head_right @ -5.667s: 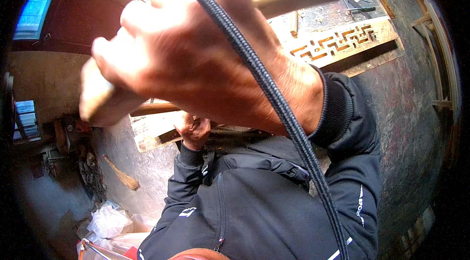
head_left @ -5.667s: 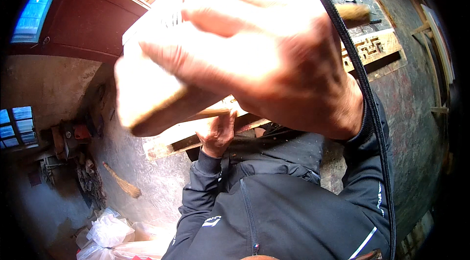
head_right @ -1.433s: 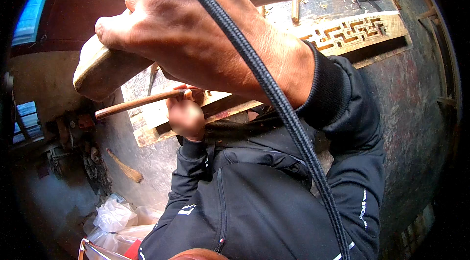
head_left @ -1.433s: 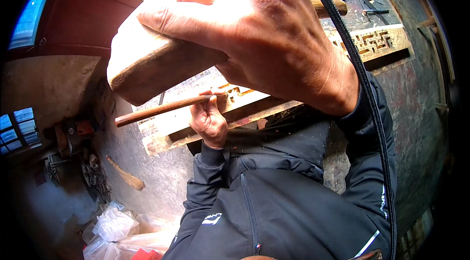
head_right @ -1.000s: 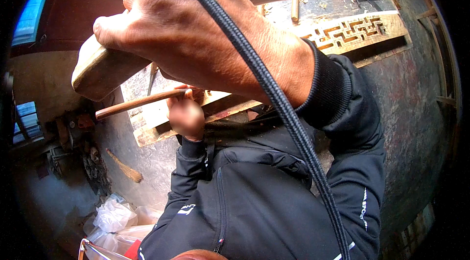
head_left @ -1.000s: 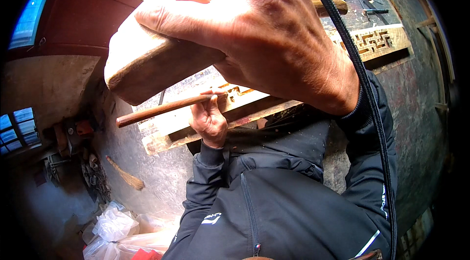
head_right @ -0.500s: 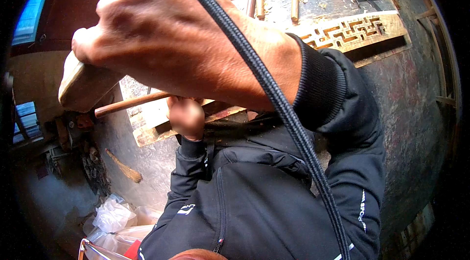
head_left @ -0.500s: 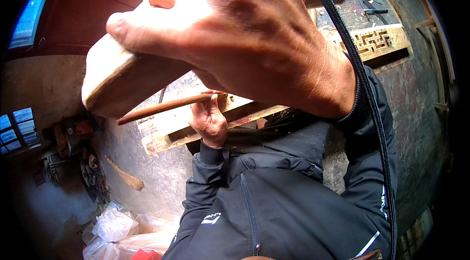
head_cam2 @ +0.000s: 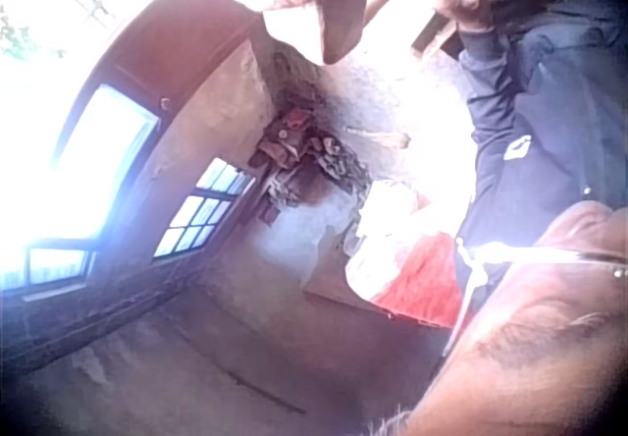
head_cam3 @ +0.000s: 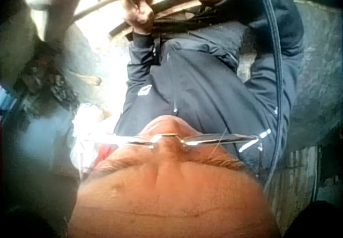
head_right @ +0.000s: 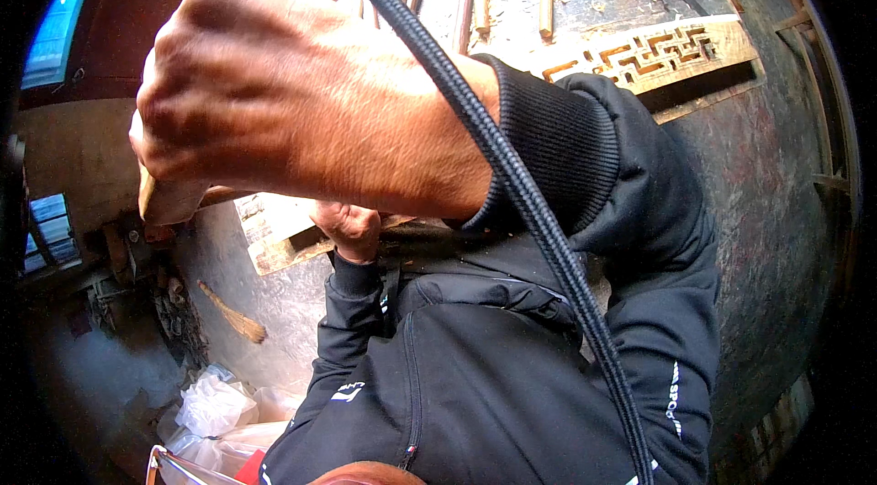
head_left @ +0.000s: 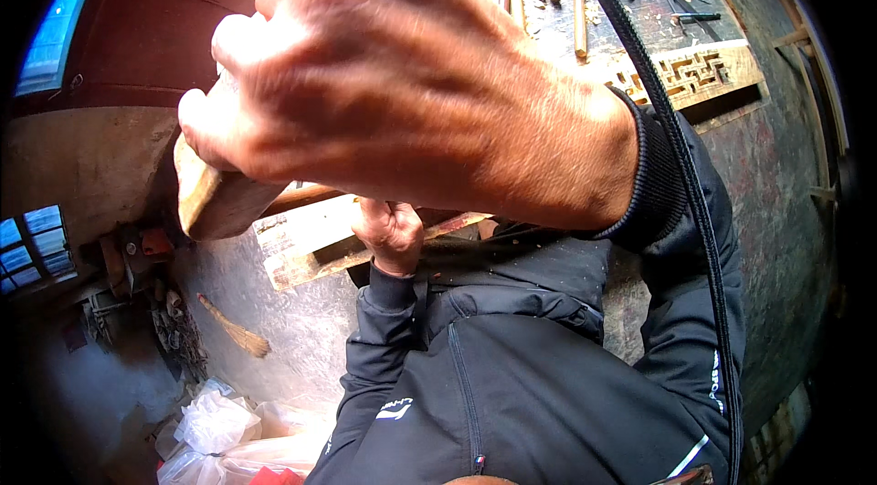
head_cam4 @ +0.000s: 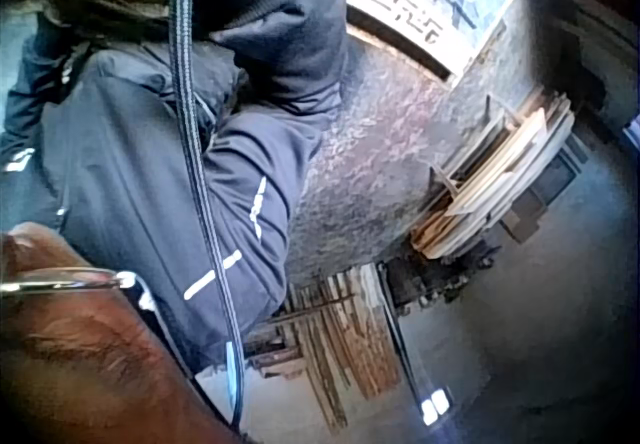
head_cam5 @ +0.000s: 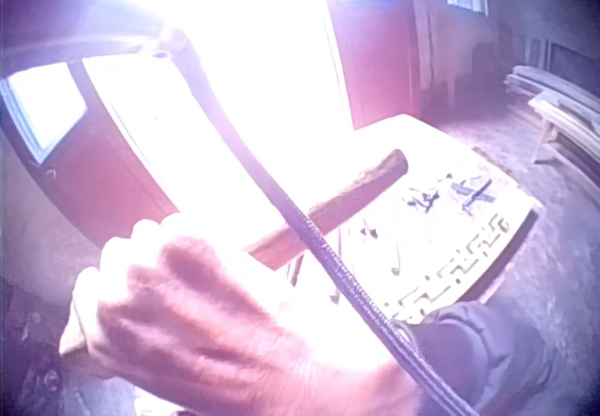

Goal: The person carves intricate patterns into a piece of wood using a chisel and a wooden mallet on a workbench.

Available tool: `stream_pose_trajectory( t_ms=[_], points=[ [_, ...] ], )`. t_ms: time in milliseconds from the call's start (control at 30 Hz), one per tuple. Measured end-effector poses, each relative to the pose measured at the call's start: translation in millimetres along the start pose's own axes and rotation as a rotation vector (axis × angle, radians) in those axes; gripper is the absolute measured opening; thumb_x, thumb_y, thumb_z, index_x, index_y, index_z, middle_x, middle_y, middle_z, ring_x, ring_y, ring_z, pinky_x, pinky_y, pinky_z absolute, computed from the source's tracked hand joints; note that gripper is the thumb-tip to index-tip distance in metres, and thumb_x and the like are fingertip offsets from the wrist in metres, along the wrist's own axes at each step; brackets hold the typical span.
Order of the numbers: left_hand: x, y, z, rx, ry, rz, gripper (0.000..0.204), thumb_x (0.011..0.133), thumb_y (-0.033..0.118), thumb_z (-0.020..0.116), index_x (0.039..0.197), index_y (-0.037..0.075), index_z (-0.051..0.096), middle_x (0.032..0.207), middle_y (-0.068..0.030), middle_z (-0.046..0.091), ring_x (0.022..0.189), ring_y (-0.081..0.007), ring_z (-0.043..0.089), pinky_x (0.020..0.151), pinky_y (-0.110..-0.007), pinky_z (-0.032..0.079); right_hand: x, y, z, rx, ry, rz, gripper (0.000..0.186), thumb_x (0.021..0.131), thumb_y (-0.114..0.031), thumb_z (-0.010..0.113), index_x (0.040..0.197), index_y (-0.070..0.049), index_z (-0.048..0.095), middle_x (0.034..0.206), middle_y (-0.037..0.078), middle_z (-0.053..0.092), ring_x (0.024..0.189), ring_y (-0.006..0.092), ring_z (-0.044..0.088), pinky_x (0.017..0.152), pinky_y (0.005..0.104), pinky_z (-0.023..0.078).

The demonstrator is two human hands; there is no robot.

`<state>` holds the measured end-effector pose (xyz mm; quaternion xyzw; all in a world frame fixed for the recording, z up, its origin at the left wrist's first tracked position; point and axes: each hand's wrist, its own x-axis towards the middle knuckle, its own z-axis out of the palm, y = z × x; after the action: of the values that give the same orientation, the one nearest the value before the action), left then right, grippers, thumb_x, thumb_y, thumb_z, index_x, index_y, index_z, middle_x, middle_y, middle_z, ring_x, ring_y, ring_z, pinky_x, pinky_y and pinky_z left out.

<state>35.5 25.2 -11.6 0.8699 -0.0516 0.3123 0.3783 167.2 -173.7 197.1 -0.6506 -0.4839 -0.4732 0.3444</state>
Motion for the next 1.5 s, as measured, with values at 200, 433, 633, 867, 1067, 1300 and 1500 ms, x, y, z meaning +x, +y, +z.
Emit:
stream_pose_trajectory(
  t_ms=[200,433,633,867,1067,1300,1500],
  points=[
    [18.9,22.2,-0.5,0.006,0.008,0.197,0.036,0.094,-0.003,0.067,0.130,0.000,0.071,0.092,-0.0198,0.077,0.075,-0.0378,0.074,0.071,-0.042,0.058,16.2,-9.1,-5.3,-0.090,0.022,0.054,0.025,0.085,-0.024,0.072,0.109,-0.018,0.067,0.105,-0.004,0.063,0.113,0.0190,0.061,0.102,0.0361,0.050],
    [15.6,15.7,-5.7,0.014,-0.081,0.115,0.049,0.083,-0.007,0.062,0.131,0.000,0.071,0.095,-0.0210,0.075,0.076,-0.0437,0.070,0.075,-0.048,0.057,20.4,-0.6,-10.2,-0.019,-0.038,-0.020,0.031,0.085,-0.025,0.071,0.115,-0.017,0.070,0.114,-0.002,0.065,0.119,0.0194,0.062,0.108,0.0396,0.048],
    [16.7,15.6,-5.6,0.165,-0.101,0.244,0.053,0.081,-0.013,0.067,0.131,0.001,0.070,0.094,-0.0205,0.074,0.075,-0.0420,0.071,0.071,-0.045,0.058,2.3,4.7,-8.5,0.152,0.047,-0.057,0.052,0.080,-0.035,0.069,0.128,-0.015,0.071,0.124,0.003,0.068,0.129,0.0228,0.062,0.119,0.0467,0.044],
    [14.0,11.1,-5.3,0.168,-0.110,0.243,0.047,0.084,-0.010,0.073,0.129,0.002,0.071,0.093,-0.0178,0.075,0.075,-0.0392,0.074,0.071,-0.043,0.059,0.3,8.3,-5.3,0.207,0.128,-0.036,0.061,0.074,-0.040,0.071,0.129,-0.014,0.073,0.130,0.003,0.069,0.131,0.0246,0.061,0.124,0.0489,0.040],
    [8.0,-1.0,-5.6,0.237,-0.149,0.273,0.042,0.087,-0.007,0.078,0.127,0.003,0.071,0.091,-0.0155,0.077,0.076,-0.0369,0.076,0.071,-0.041,0.059,30.2,4.5,-34.1,-0.040,-0.318,-0.039,0.057,0.073,-0.035,0.079,0.125,-0.013,0.075,0.124,0.004,0.071,0.125,0.0269,0.065,0.114,0.0491,0.049],
    [16.7,-0.9,-3.8,0.261,-0.242,0.271,0.033,0.092,0.000,0.085,0.124,0.004,0.075,0.093,-0.0128,0.080,0.080,-0.0317,0.078,0.074,-0.039,0.061,6.9,7.1,-31.6,0.102,-0.150,-0.046,0.068,0.070,-0.036,0.075,0.134,-0.013,0.068,0.126,0.009,0.066,0.134,0.0300,0.060,0.117,0.0505,0.047],
    [27.2,21.4,-0.6,0.300,-0.112,0.290,0.009,0.087,0.005,0.076,0.092,0.005,0.069,0.087,-0.0102,0.068,0.076,-0.0242,0.065,0.067,-0.040,0.052,-0.5,13.8,-32.7,0.078,-0.111,0.055,0.063,0.071,-0.036,0.075,0.129,-0.014,0.069,0.122,0.009,0.067,0.129,0.0292,0.061,0.112,0.0493,0.048]
  ],
)
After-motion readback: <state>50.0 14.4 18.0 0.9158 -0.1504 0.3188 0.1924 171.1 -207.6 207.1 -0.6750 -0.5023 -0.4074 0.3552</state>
